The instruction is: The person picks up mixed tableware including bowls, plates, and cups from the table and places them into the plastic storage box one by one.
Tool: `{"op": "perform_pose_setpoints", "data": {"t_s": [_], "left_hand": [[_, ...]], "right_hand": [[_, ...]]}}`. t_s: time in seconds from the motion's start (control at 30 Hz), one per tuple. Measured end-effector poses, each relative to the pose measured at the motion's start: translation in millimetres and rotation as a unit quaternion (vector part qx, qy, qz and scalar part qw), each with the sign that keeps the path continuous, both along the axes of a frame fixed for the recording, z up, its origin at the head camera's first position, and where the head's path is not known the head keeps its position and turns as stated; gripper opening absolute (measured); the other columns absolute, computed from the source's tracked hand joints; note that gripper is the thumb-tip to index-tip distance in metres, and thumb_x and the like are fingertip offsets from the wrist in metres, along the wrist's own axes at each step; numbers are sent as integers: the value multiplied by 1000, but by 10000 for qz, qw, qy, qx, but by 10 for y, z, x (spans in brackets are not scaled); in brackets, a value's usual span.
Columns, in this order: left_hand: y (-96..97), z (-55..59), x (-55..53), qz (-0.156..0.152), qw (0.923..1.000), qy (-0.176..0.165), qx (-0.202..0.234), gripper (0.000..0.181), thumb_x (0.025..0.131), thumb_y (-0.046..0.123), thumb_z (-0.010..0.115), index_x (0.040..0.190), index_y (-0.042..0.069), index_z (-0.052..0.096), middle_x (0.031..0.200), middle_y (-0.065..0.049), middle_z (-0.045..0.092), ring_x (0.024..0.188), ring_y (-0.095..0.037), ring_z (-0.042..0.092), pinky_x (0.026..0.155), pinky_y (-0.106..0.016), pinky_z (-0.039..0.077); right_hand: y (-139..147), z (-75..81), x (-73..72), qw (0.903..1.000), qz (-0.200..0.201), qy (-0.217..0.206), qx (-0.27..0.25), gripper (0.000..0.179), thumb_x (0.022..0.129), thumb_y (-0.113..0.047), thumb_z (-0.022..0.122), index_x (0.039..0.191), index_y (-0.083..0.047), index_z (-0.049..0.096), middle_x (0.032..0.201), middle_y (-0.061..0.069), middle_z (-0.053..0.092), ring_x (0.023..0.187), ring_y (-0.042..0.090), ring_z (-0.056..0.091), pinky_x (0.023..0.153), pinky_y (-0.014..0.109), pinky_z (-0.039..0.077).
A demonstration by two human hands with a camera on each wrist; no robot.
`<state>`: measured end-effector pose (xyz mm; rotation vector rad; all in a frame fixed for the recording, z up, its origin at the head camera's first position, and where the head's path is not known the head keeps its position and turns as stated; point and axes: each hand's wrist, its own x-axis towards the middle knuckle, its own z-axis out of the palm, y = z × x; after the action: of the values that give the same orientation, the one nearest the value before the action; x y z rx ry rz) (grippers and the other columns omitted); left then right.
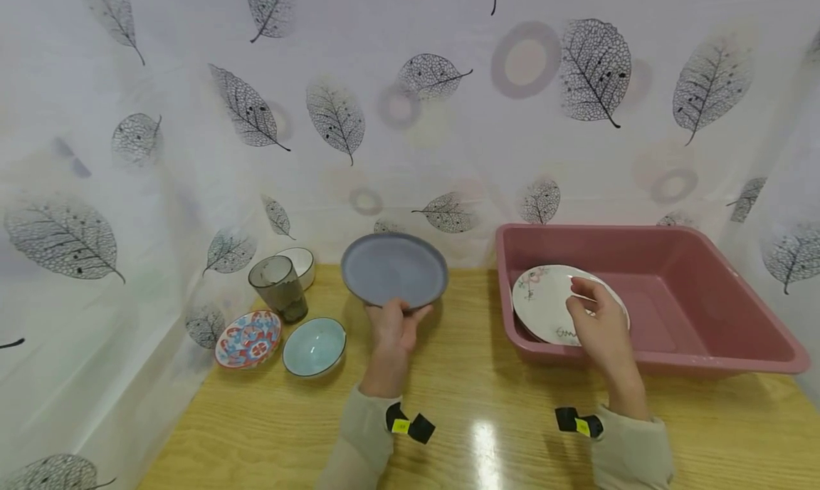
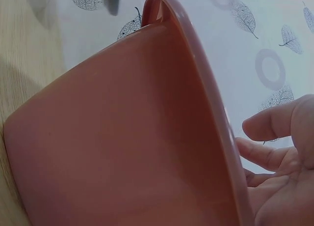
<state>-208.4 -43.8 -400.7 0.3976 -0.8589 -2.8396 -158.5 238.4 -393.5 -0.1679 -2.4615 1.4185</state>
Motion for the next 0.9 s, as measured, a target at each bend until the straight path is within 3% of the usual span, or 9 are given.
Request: {"op": "perform_pose_setpoints", "data": {"t_s": [0.17, 0.33, 0.63, 0.77, 0.83, 0.9], "left_hand": [[-10, 89, 63, 6, 9996, 285, -79, 108, 69, -28, 22, 157, 32, 4, 154, -30, 14, 136, -58, 25, 98, -77, 31], [-26, 167, 138, -183, 9979, 564, -267, 105, 70, -27, 24, 158, 29, 8, 154, -27, 18, 134, -56, 30, 97, -76, 33], [-51, 303, 276, -1076, 9887, 894, -531, 101, 75, -25, 27, 159, 29, 8, 154, -24, 23, 133, -53, 38, 99, -72, 38], [-47, 351, 332, -1435, 9830, 985, -578, 98, 78, -23, 28, 159, 28, 8, 154, -25, 23, 134, -52, 37, 101, -71, 36], [-54, 369, 343, -1563, 9807, 1018, -583, 97, 78, -23, 28, 159, 27, 9, 154, -25, 24, 134, -52, 36, 101, -70, 35], [-62, 385, 340, -1690, 9780, 1050, -623, 95, 78, -22, 28, 159, 25, 11, 154, -24, 27, 134, -52, 37, 101, -70, 35]], "right_hand": [[-8, 15, 17, 10000, 11, 26, 27, 45, 103, -19, 46, 143, 0, 47, 137, 25, 53, 122, 41, 54, 76, 3, 38], [-18, 37, 27, 9999, 40, 143, 56, 44, 102, -17, 47, 143, 1, 47, 136, 26, 54, 121, 42, 54, 75, 3, 39], [-60, 97, 34, 9998, 185, 118, -30, 47, 103, -22, 47, 146, -1, 44, 139, 24, 51, 123, 39, 54, 74, 4, 40], [-83, 109, 36, 9989, 311, 318, -169, 47, 104, -19, 48, 146, 0, 43, 137, 25, 52, 108, 9, 62, 75, 4, 47], [-96, 117, 33, 9976, 449, 387, -364, 48, 104, -19, 48, 147, 1, 41, 136, 26, 52, 100, -7, 57, 76, 5, 50], [-111, 121, 21, 9952, 659, 427, -584, 49, 105, -19, 46, 149, 3, 37, 136, 27, 50, 97, -15, 52, 79, 7, 52]]}}
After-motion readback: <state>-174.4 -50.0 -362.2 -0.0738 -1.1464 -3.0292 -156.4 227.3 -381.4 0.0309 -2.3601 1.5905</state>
